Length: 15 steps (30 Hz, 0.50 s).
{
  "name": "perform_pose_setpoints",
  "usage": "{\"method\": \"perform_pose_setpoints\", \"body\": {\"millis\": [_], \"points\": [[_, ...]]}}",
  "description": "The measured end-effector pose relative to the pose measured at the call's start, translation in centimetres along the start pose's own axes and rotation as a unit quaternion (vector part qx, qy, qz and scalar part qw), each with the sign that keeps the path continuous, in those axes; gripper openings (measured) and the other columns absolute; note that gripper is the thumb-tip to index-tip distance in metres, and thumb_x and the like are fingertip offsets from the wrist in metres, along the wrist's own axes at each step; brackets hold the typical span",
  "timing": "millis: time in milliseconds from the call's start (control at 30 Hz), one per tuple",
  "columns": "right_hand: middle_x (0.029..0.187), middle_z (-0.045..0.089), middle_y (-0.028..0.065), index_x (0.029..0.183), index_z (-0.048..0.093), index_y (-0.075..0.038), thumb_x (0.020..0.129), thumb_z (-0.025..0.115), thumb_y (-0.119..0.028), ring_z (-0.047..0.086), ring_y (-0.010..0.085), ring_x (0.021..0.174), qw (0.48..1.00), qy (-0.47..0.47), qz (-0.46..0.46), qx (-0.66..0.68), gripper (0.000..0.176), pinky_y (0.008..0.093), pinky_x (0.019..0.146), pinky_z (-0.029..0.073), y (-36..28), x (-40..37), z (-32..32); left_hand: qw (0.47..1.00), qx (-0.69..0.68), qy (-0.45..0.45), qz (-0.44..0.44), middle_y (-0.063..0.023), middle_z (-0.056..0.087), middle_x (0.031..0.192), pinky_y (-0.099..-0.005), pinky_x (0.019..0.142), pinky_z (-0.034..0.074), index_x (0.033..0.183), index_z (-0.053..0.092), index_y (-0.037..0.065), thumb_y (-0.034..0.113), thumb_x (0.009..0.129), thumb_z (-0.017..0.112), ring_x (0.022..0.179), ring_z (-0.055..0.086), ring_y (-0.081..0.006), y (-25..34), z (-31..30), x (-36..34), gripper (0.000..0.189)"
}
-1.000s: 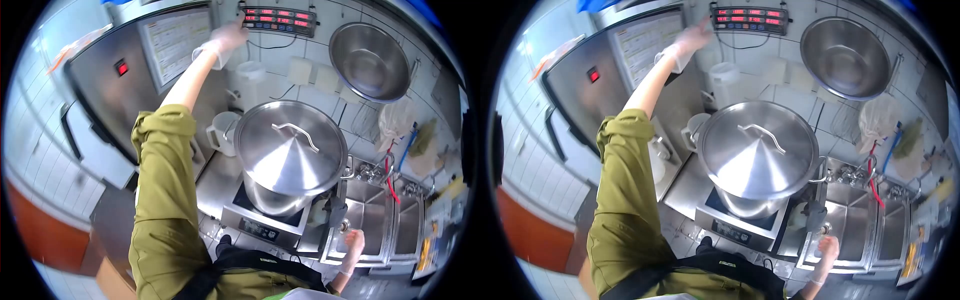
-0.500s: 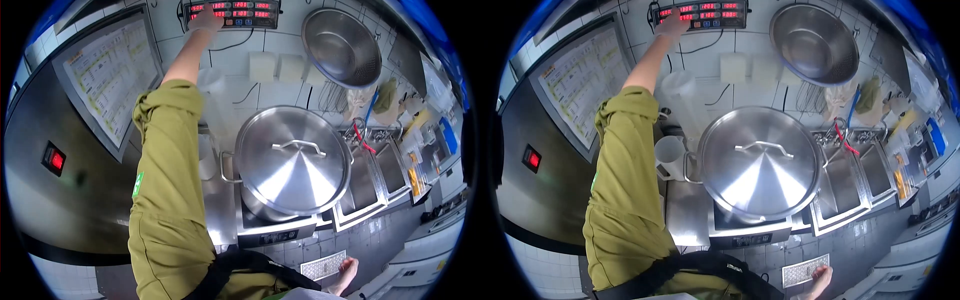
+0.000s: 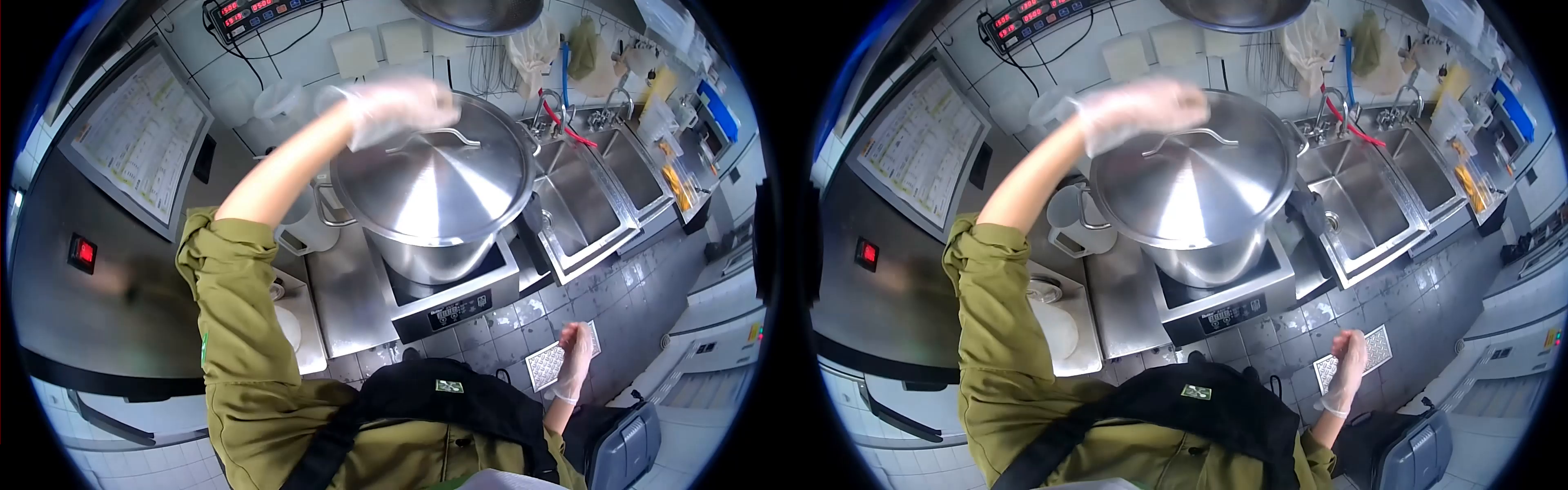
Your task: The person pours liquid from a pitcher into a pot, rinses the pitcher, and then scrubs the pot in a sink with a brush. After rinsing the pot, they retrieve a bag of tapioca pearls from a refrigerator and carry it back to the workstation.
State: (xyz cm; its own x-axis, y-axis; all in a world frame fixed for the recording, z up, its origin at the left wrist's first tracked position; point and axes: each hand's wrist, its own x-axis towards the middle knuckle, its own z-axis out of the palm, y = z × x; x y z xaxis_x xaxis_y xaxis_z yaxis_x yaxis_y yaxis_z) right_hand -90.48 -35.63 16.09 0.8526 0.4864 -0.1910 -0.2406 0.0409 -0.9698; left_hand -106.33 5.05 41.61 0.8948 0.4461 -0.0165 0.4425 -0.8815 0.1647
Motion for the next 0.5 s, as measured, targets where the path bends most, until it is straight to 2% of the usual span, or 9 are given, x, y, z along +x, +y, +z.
{"method": "perform_pose_setpoints", "body": {"millis": [33, 100, 133, 167, 267, 300, 367, 433, 500], "points": [[0.07, 0.055, 0.0001, 0.087, 0.055, -0.006, 0.09, 0.046, -0.03, 0.049, 0.007, 0.061, 1.0, -0.014, -0.008, -0.008, 0.026, 0.0191, 0.056, 0.039, -0.3, 0.1, 0.2, 0.996, 0.051, -0.064, -0.031, -0.0152, 0.059, 0.098, -0.0382, 0.08, 0.044, 0.103, 0.056, 0.004, 0.034, 0.085, 0.045, 0.091, 0.057, -0.0294, 1.7, 1.1, -0.1, 0.036], [0.071, 0.055, 0.0009, 0.087, 0.054, -0.005, 0.09, 0.045, -0.029, 0.049, 0.0077, 0.061, 0.999, -0.039, 0.003, -0.019, 0.026, 0.0196, 0.057, 0.039, -0.1, 0.7, -0.3, 0.994, 0.012, -0.072, -0.076, -0.0152, 0.06, 0.095, -0.0388, 0.08, 0.043, 0.099, 0.057, 0.004, 0.032, 0.086, 0.043, 0.092, 0.056, -0.031, 2.0, 3.0, 0.2, 0.033], [0.071, 0.055, 0.0009, 0.087, 0.054, -0.005, 0.091, 0.045, -0.029, 0.049, 0.0077, 0.061, 0.999, -0.049, -0.005, -0.021, 0.026, 0.0196, 0.057, 0.039, 0.0, 0.8, -0.5, 1.0, 0.007, 0.006, -0.007, -0.0133, 0.061, 0.089, -0.0363, 0.076, 0.043, 0.092, 0.059, 0.004, 0.031, 0.087, 0.043, 0.086, 0.057, -0.0272, -1.4, 5.9, 2.1, 0.032], [0.071, 0.055, 0.001, 0.087, 0.054, -0.005, 0.091, 0.044, -0.029, 0.049, 0.0076, 0.061, 0.998, -0.059, -0.011, -0.024, 0.026, 0.0197, 0.057, 0.039, 0.1, 0.6, -0.8, 0.993, -0.087, -0.053, -0.061, -0.0104, 0.061, 0.082, -0.0324, 0.072, 0.042, 0.086, 0.06, 0.005, 0.031, 0.086, 0.045, 0.077, 0.056, -0.0224, -1.3, 5.5, 2.3, 0.031], [0.072, 0.055, 0.0012, 0.087, 0.054, -0.005, 0.091, 0.043, -0.027, 0.049, 0.0076, 0.061, 0.998, -0.053, -0.005, -0.024, 0.026, 0.0196, 0.057, 0.039, 0.5, 0.0, -1.5, 0.982, -0.154, 0.035, -0.101, -0.0077, 0.06, 0.077, -0.03, 0.071, 0.042, 0.085, 0.061, 0.007, 0.027, 0.085, 0.051, 0.074, 0.054, -0.018, -0.4, 5.7, 1.3, 0.022], [0.072, 0.055, 0.0013, 0.086, 0.054, -0.005, 0.091, 0.043, -0.027, 0.049, 0.0076, 0.061, 0.998, -0.052, 0.004, -0.02, 0.026, 0.0196, 0.057, 0.039, 0.8, 0.0, -2.0, 0.99, -0.101, 0.056, -0.077, -0.0066, 0.06, 0.077, -0.0298, 0.072, 0.042, 0.087, 0.061, 0.007, 0.026, 0.085, 0.052, 0.075, 0.054, -0.017, 0.0, 4.7, 0.9, 0.021], [0.071, 0.055, 0.0011, 0.086, 0.054, -0.005, 0.091, 0.044, -0.028, 0.049, 0.0074, 0.061, 0.998, -0.056, 0.012, -0.017, 0.026, 0.0192, 0.057, 0.039, 1.1, -0.1, -2.7, 0.97, -0.177, 0.149, -0.071, -0.0071, 0.06, 0.072, -0.0313, 0.066, 0.043, 0.085, 0.062, 0.008, 0.027, 0.084, 0.052, 0.069, 0.053, -0.0176, -1.0, 3.9, 1.0, 0.022], [0.071, 0.055, 0.001, 0.086, 0.055, -0.005, 0.091, 0.044, -0.028, 0.049, 0.0072, 0.061, 0.998, -0.056, 0.017, -0.027, 0.026, 0.0191, 0.057, 0.039, 1.3, -0.2, -3.2, 0.971, -0.171, 0.138, -0.095, 0.0048, 0.05, 0.07, -0.0257, 0.059, 0.039, 0.086, 0.058, 0.009, 0.023, 0.087, 0.05, 0.064, 0.044, -0.008, -0.3, 0.4, 0.0, 0.016], [0.072, 0.055, 0.0008, 0.087, 0.055, -0.005, 0.09, 0.044, -0.03, 0.049, 0.0066, 0.062, 0.997, -0.066, 0.009, -0.035, 0.026, 0.0188, 0.058, 0.039, 0.6, -0.5, -3.3, 0.932, -0.285, 0.224, -0.008, 0.0042, 0.049, 0.069, -0.0249, 0.058, 0.038, 0.082, 0.055, 0.006, 0.028, 0.086, 0.048, 0.063, 0.042, -0.0081, -2.8, -0.4, -0.1, 0.024]]}}
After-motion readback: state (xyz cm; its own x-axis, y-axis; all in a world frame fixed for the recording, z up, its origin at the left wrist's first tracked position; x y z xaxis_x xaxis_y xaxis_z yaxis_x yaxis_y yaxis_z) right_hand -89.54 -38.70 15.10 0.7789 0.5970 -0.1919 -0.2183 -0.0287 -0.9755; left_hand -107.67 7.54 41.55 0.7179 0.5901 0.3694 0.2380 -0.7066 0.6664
